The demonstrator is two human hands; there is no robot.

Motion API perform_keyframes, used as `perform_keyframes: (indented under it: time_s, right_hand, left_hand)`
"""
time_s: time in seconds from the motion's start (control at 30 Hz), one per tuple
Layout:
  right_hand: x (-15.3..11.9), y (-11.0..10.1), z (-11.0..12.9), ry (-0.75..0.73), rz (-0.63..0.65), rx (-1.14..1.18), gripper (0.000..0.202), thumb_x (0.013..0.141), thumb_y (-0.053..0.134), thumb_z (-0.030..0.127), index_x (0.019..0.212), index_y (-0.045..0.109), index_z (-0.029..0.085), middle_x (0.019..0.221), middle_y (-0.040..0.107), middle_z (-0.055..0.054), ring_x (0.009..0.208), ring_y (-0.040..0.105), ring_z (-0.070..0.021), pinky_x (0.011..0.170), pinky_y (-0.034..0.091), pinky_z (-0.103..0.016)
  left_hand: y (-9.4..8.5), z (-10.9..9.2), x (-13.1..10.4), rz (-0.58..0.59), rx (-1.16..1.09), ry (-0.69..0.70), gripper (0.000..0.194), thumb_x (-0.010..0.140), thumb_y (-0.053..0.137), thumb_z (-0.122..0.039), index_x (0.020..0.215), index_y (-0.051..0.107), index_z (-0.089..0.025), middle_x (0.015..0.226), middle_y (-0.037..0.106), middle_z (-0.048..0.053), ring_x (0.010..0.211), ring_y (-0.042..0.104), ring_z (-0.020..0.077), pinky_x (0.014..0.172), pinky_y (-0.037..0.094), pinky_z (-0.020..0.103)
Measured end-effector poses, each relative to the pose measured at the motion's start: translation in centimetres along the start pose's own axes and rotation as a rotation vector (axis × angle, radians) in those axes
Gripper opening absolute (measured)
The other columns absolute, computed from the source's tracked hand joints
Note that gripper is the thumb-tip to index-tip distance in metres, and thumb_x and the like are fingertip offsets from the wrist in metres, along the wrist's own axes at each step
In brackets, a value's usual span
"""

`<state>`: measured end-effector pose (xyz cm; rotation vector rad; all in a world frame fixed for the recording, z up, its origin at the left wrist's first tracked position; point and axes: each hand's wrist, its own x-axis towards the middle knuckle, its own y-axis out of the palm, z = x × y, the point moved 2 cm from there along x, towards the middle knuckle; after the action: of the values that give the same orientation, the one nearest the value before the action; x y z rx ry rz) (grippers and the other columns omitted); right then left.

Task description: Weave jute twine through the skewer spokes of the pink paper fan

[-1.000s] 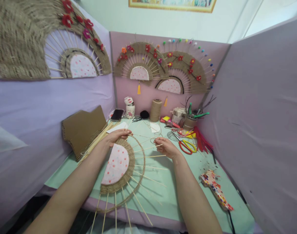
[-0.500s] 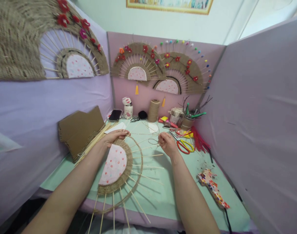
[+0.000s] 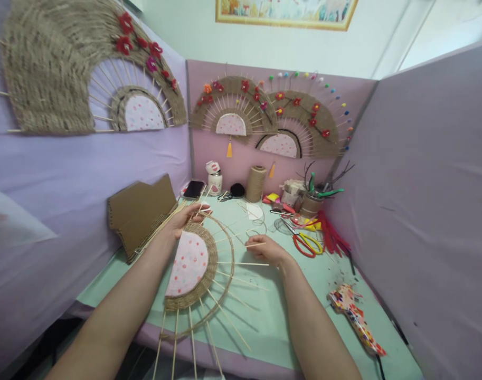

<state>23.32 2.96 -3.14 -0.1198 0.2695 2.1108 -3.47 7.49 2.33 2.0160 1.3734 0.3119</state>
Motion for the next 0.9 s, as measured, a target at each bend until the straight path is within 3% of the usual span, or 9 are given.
perform_keyframes:
  time_s: [0.1, 0.27, 0.37, 0.47, 0.6, 0.7, 0.8, 0.9]
  right_hand:
    - [-0.2, 1.4, -0.6, 0.084, 0.199, -0.115, 0.033, 0.064, 0.074, 0.036, 0.061, 0.05, 0.014, 0.048, 0.032, 0.009, 0.044, 0.022, -0.0034, 0.043, 0.011, -0.02]
    - [-0.4, 2.6, -0.4, 0.07, 0.275, -0.235, 0.034, 0.066, 0.072, 0.04, 0.062, 0.052, 0.013, 0.051, 0.04, 0.006, 0.048, 0.031, -0.0047, 0.046, 0.02, -0.02]
    - [-0.5, 2.5, -0.3, 0.08, 0.321, -0.298, 0.034, 0.067, 0.07, 0.042, 0.062, 0.054, 0.013, 0.051, 0.04, 0.006, 0.048, 0.031, -0.0048, 0.046, 0.02, -0.02]
    - [-0.5, 2.4, -0.3, 0.07, 0.344, -0.325, 0.034, 0.066, 0.07, 0.043, 0.063, 0.054, 0.012, 0.053, 0.042, 0.006, 0.048, 0.032, -0.0047, 0.046, 0.021, -0.019]
    - [-0.6, 2.4, -0.3, 0.066, 0.34, -0.337, 0.034, 0.066, 0.07, 0.043, 0.064, 0.056, 0.012, 0.054, 0.045, 0.005, 0.048, 0.033, -0.0046, 0.045, 0.021, -0.019]
    - [-0.6, 2.1, 0.0, 0.052, 0.282, -0.327, 0.033, 0.068, 0.069, 0.042, 0.062, 0.056, 0.012, 0.052, 0.043, 0.005, 0.047, 0.032, -0.0048, 0.044, 0.019, -0.02]
    - [-0.4, 1.0, 0.8, -0.085, 0.061, -0.156, 0.032, 0.069, 0.069, 0.041, 0.061, 0.055, 0.014, 0.049, 0.036, 0.006, 0.045, 0.027, -0.0047, 0.044, 0.017, -0.021]
    - [-0.4, -0.7, 1.9, -0.291, -0.141, 0.102, 0.03, 0.07, 0.068, 0.041, 0.064, 0.054, 0.016, 0.054, 0.035, 0.006, 0.046, 0.021, -0.0044, 0.044, 0.016, -0.021]
  left_hand:
    - [0.1, 0.1, 0.1, 0.026, 0.006, -0.018, 0.016, 0.079, 0.056, -0.021, 0.089, 0.063, -0.01, 0.089, 0.065, 0.01, 0.041, 0.041, 0.0005, 0.038, 0.035, 0.013]
    - [0.0, 0.6, -0.6, -0.002, 0.155, -0.023, 0.02, 0.077, 0.06, -0.023, 0.092, 0.064, -0.011, 0.095, 0.067, 0.011, 0.047, 0.05, 0.0034, 0.044, 0.041, 0.016]
    - [-0.4, 1.3, -2.5, -0.049, 0.308, -0.018, 0.027, 0.073, 0.065, -0.025, 0.097, 0.063, -0.013, 0.1, 0.067, 0.013, 0.068, 0.063, 0.0132, 0.056, 0.048, 0.021]
    - [-1.0, 2.6, -5.3, -0.005, 0.375, -0.032, 0.039, 0.069, 0.07, -0.024, 0.105, 0.059, -0.016, 0.099, 0.068, 0.012, 0.082, 0.065, 0.0199, 0.07, 0.05, 0.029]
    - [-1.8, 4.1, -8.0, -0.072, 0.378, -0.027, 0.046, 0.059, 0.077, -0.019, 0.1, 0.058, -0.016, 0.084, 0.069, 0.007, 0.07, 0.066, 0.019, 0.067, 0.052, 0.031]
    - [-1.1, 3.8, -7.9, -0.075, 0.355, 0.046, 0.043, 0.058, 0.077, -0.017, 0.096, 0.057, -0.015, 0.076, 0.069, 0.005, 0.063, 0.065, 0.0174, 0.062, 0.052, 0.029]
    - [1.0, 2.0, -6.2, -0.051, 0.345, 0.137, 0.039, 0.058, 0.076, -0.015, 0.091, 0.057, -0.015, 0.078, 0.069, 0.006, 0.061, 0.065, 0.0166, 0.059, 0.052, 0.028]
    - [3.3, 0.2, -4.0, -0.088, 0.342, 0.189, 0.025, 0.059, 0.073, -0.013, 0.078, 0.057, -0.014, 0.063, 0.066, 0.003, 0.049, 0.061, 0.0141, 0.05, 0.05, 0.025]
